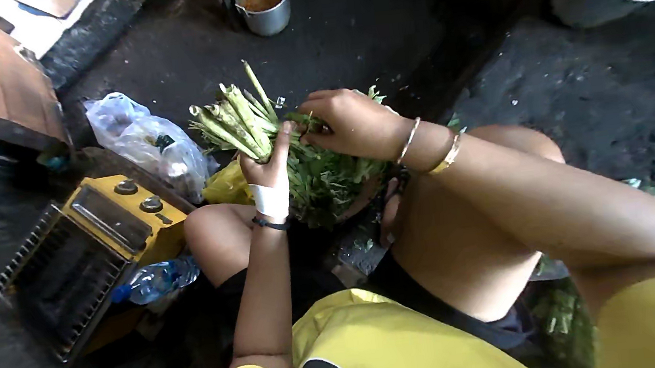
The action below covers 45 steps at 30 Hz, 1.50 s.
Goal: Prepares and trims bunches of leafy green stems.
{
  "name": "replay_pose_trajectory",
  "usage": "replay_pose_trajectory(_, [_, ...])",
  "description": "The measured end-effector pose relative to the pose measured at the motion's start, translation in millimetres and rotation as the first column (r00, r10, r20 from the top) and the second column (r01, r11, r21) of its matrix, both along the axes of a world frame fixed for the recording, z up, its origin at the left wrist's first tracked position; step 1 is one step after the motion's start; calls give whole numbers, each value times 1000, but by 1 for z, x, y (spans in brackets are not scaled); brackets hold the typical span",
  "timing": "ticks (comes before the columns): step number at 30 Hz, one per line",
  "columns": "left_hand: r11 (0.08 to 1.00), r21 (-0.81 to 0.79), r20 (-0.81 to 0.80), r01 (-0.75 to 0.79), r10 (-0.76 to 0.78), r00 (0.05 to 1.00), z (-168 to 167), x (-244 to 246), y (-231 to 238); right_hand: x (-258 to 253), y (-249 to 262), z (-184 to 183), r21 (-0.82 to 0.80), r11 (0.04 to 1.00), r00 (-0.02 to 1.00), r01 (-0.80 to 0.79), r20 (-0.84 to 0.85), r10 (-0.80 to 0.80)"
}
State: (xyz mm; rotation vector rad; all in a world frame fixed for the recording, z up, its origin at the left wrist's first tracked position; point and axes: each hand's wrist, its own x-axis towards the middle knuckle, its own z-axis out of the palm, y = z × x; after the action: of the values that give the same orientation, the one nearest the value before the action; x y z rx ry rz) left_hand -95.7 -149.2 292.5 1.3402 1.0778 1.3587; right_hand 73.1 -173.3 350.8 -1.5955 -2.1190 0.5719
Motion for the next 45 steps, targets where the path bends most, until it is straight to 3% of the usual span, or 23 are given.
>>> replay_pose_trajectory(4, [996, 36, -59, 83, -81, 995, -2, -4, 3, 0, -1, 6, -86, 996, 998, 1, 66, 4])
replay_pose_trajectory(10, [974, 85, -192, 211, -192, 963, -5, -16, 6, 9, -3, 19, -254, 959, 991, -125, -72, 110])
replay_pose_trajectory(19, [981, 111, -40, 157, -154, 987, 11, -12, 4, 18, -3, 22, -237, 957, 892, -165, -451, 42])
replay_pose_trajectory(22, [990, 111, -52, 84, -79, 996, 8, -13, 11, 24, -8, 29, -211, 975, 854, -69, -517, -51])
replay_pose_trajectory(26, [987, -149, 73, -64, 75, 994, -9, -41, 24, 67, -4, 54, -161, 945, 618, 284, -723, -309])
replay_pose_trajectory(28, [973, -210, 99, -97, 120, 988, -9, -46, 22, 76, 1, 51, -156, 927, 494, 340, -809, -318])
replay_pose_trajectory(30, [965, -229, 107, -129, 157, 982, -6, -41, 19, 72, 3, 46, -125, 934, 459, 336, -844, -278])
replay_pose_trajectory(32, [960, -243, 131, -137, 173, 976, -3, -36, 21, 66, 3, 45, -107, 929, 512, 354, -809, -288])
replay_pose_trajectory(34, [951, -273, 143, -142, 186, 972, -1, -31, 21, 70, 3, 42, -37, 930, 639, 366, -717, -280])
replay_pose_trajectory(39, [946, -305, 184, -111, 172, 968, 3, -23, 17, 53, 3, 27, -20, 980, 936, 197, -294, -194])
replay_pose_trajectory(42, [952, -300, 219, -61, 131, 967, 6, -19, 14, 25, 0, 7, -189, 980, 987, 62, -137, -89])
replay_pose_trajectory(45, [952, -304, 230, -43, 117, 966, 8, -15, 13, 9, 1, 0, -216, 976, 991, -1, -128, -28])
